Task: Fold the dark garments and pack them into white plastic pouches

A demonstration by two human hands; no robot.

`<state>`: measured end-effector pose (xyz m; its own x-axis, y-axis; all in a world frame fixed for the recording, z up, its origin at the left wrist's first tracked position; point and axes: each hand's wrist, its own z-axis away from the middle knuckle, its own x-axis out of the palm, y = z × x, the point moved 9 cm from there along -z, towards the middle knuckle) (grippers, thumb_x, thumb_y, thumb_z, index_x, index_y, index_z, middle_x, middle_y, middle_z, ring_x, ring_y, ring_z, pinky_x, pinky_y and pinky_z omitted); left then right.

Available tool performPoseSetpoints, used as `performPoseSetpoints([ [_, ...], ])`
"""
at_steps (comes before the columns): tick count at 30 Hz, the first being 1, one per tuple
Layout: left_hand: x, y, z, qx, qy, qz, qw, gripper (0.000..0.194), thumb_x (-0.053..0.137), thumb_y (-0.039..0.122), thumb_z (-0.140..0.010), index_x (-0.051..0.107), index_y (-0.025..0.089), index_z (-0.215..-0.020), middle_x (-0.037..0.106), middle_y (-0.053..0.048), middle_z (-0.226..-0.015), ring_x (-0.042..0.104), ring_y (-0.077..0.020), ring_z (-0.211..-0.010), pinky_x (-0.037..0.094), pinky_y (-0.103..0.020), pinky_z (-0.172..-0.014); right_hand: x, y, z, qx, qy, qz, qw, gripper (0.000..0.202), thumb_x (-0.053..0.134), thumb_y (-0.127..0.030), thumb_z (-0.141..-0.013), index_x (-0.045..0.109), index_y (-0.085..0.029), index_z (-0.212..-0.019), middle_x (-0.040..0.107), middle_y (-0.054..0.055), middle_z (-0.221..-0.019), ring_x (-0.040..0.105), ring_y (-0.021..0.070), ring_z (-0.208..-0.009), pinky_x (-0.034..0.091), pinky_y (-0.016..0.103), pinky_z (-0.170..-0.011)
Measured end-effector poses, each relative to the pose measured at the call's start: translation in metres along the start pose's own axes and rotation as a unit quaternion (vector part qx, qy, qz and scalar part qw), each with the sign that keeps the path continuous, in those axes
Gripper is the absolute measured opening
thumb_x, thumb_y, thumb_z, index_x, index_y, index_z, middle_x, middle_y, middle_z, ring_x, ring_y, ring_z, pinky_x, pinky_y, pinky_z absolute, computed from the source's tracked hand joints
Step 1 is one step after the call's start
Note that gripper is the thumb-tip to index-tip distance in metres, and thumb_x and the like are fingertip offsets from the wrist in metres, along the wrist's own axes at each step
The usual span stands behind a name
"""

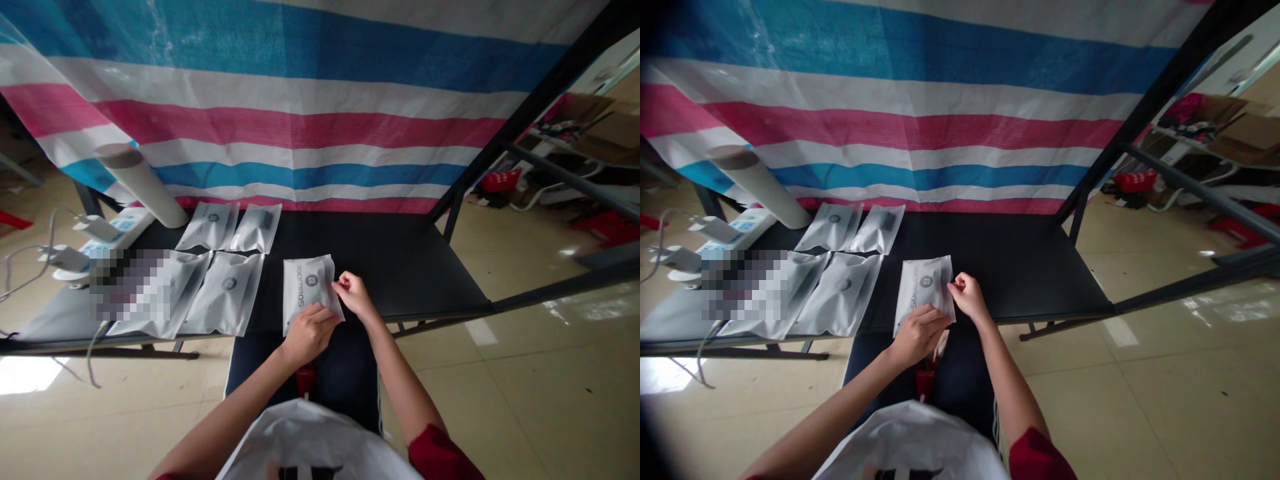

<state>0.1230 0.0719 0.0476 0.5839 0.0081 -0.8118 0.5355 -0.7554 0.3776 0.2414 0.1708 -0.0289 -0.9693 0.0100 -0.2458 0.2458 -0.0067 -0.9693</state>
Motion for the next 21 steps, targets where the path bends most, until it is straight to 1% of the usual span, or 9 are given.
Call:
performPoseSetpoints([
  [4, 0.001, 0.026, 0.009, 0.017, 0.014, -0.019, 1.000, 0.029, 0.045, 0.023, -0.099, 0.071, 0.021, -0.088, 0.067, -0.004, -0.078, 0.055, -0.0159, -0.070, 0.040, -0.033, -0.062, -0.016, 0.001, -0.044, -0.002, 0.070, 0.046, 0.996, 0.030, 0.061, -0.043, -0.069, 0.037, -0.025, -0.063, 0.041, -0.005, -0.058, 0.043, 0.0135, -0.057, 0.034, 0.026, -0.058],
  [8, 0.007, 0.029, 0.012, -0.027, 0.023, -0.002, 0.999, 0.025, 0.047, 0.023, -0.098, 0.070, 0.022, -0.089, 0.069, -0.003, -0.081, 0.058, -0.0163, -0.073, 0.041, -0.034, -0.064, -0.024, -0.009, -0.060, 0.011, 0.068, 0.115, 0.991, 0.020, 0.058, -0.041, -0.074, 0.047, -0.024, -0.070, 0.053, -0.001, -0.065, 0.052, 0.0178, -0.064, 0.040, 0.029, -0.063],
  [10, 0.009, 0.027, 0.012, -0.045, 0.020, 0.020, 0.999, 0.022, 0.049, 0.025, -0.097, 0.070, 0.023, -0.093, 0.070, -0.004, -0.087, 0.060, -0.0178, -0.080, 0.044, -0.035, -0.068, -0.032, -0.033, -0.049, -0.032, 0.109, 0.186, 0.976, 0.017, 0.057, -0.040, -0.080, 0.056, -0.022, -0.083, 0.062, 0.006, -0.081, 0.057, 0.0211, -0.074, 0.043, 0.033, -0.072],
  [12, 0.012, 0.027, 0.013, -0.045, 0.014, 0.041, 0.998, 0.019, 0.052, 0.029, -0.095, 0.070, 0.022, -0.095, 0.071, -0.005, -0.091, 0.062, -0.0193, -0.085, 0.046, -0.036, -0.071, -0.029, -0.064, -0.027, -0.095, 0.141, 0.245, 0.954, 0.023, 0.054, -0.040, -0.087, 0.062, -0.022, -0.099, 0.065, 0.011, -0.100, 0.059, 0.0245, -0.087, 0.043, 0.036, -0.082],
  [13, 0.013, 0.028, 0.014, -0.039, 0.009, 0.052, 0.998, 0.018, 0.053, 0.030, -0.095, 0.070, 0.022, -0.094, 0.071, -0.005, -0.091, 0.062, -0.0195, -0.084, 0.047, -0.036, -0.072, -0.020, -0.077, -0.014, -0.122, 0.125, 0.258, 0.950, 0.026, 0.052, -0.041, -0.090, 0.064, -0.023, -0.104, 0.065, 0.012, -0.105, 0.059, 0.0257, -0.092, 0.043, 0.037, -0.086],
  [15, 0.018, 0.034, 0.018, -0.015, -0.014, 0.078, 0.997, 0.018, 0.054, 0.029, -0.094, 0.069, 0.021, -0.090, 0.071, -0.005, -0.088, 0.063, -0.0190, -0.082, 0.048, -0.036, -0.072, 0.015, -0.093, 0.013, -0.163, 0.014, 0.263, 0.951, 0.028, 0.050, -0.043, -0.093, 0.067, -0.027, -0.109, 0.067, 0.010, -0.106, 0.060, 0.0263, -0.096, 0.043, 0.038, -0.089],
  [17, 0.024, 0.042, 0.025, 0.015, -0.048, 0.104, 0.993, 0.018, 0.053, 0.026, -0.093, 0.069, 0.021, -0.086, 0.070, -0.004, -0.083, 0.064, -0.0183, -0.079, 0.049, -0.035, -0.074, 0.046, -0.099, 0.042, -0.189, -0.069, 0.311, 0.929, 0.032, 0.056, -0.046, -0.091, 0.068, -0.029, -0.115, 0.065, 0.010, -0.120, 0.056, 0.0298, -0.110, 0.043, 0.041, -0.094],
  [19, 0.029, 0.048, 0.032, 0.037, -0.078, 0.117, 0.989, 0.017, 0.053, 0.024, -0.091, 0.068, 0.020, -0.084, 0.069, -0.003, -0.077, 0.064, -0.0177, -0.074, 0.049, -0.034, -0.074, 0.057, -0.095, 0.062, -0.189, -0.078, 0.373, 0.905, 0.043, 0.062, -0.048, -0.087, 0.064, -0.028, -0.125, 0.056, 0.010, -0.137, 0.048, 0.0330, -0.124, 0.041, 0.046, -0.100],
  [21, 0.027, 0.048, 0.040, 0.039, -0.088, 0.119, 0.988, 0.015, 0.053, 0.023, -0.091, 0.067, 0.020, -0.085, 0.067, -0.001, -0.070, 0.062, -0.0165, -0.066, 0.047, -0.032, -0.068, 0.051, -0.085, 0.069, -0.174, -0.062, 0.426, 0.886, 0.050, 0.063, -0.045, -0.086, 0.059, -0.028, -0.132, 0.048, 0.008, -0.146, 0.042, 0.0329, -0.132, 0.040, 0.048, -0.104],
])
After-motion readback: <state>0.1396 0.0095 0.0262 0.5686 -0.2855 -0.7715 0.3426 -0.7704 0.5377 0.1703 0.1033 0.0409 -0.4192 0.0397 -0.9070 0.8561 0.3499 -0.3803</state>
